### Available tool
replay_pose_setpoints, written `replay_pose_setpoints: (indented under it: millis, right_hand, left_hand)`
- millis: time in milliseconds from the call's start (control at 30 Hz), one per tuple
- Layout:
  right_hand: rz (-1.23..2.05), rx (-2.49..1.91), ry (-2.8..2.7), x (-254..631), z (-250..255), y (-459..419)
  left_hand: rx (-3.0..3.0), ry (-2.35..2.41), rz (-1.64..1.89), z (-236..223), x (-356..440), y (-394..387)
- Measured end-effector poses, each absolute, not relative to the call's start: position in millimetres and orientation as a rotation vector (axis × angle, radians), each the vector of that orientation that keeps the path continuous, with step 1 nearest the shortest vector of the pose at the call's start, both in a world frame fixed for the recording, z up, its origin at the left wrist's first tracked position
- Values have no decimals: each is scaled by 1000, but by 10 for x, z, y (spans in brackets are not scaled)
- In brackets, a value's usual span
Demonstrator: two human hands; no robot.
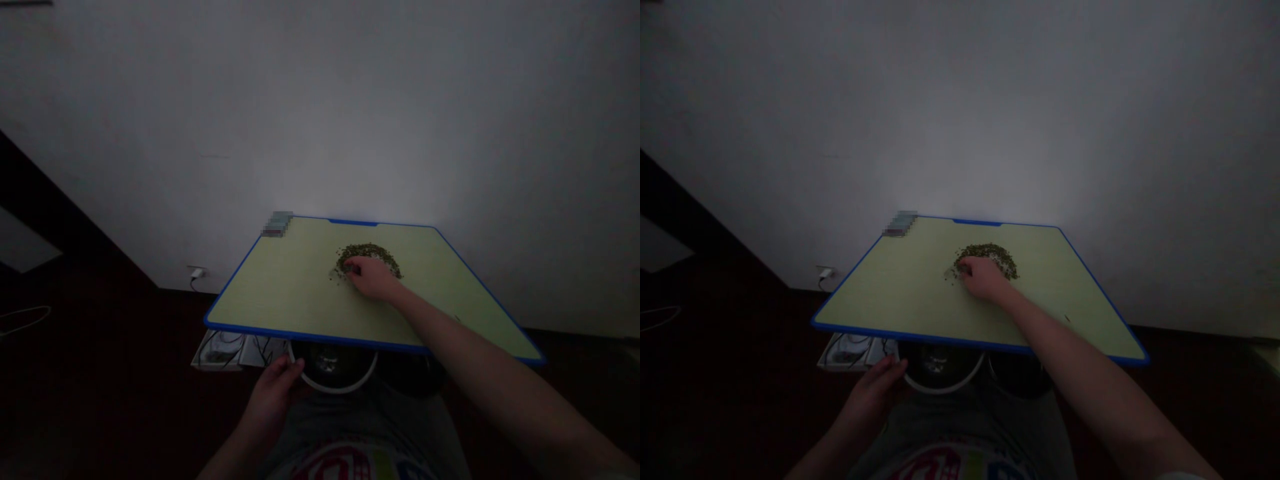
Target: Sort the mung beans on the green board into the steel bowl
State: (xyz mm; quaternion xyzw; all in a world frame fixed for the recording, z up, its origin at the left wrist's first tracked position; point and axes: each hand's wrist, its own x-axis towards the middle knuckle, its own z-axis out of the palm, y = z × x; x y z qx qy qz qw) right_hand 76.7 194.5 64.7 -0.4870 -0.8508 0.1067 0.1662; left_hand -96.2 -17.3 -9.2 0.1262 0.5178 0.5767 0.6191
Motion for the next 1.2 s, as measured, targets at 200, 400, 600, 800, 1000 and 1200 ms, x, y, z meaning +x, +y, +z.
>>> replay_pose_setpoints:
  millis: [200, 400, 600, 800, 1000, 1200]
  right_hand:
    - [359, -1226, -2584, 676, 673, 2028]
    - [448, -1053, -2691, 647, 687, 1819]
    - [626, -982, -2719, 691, 681, 1524]
    - [796, -1013, -2679, 753, 674, 1338]
    - [908, -995, -2559, 855, 644, 1252]
    - [966, -964, -2525, 868, 640, 1246]
  left_hand:
    - [267, 1202, 1332, -89, -953, -177]
    - [274, 1174, 1336, -82, -949, -178]
    - [304, 1177, 1327, -116, -969, -174]
    - [317, 1134, 1318, -175, -997, -174]
    - [288, 1168, 1315, -89, -970, -181]
    - [293, 1189, 1314, -36, -950, -172]
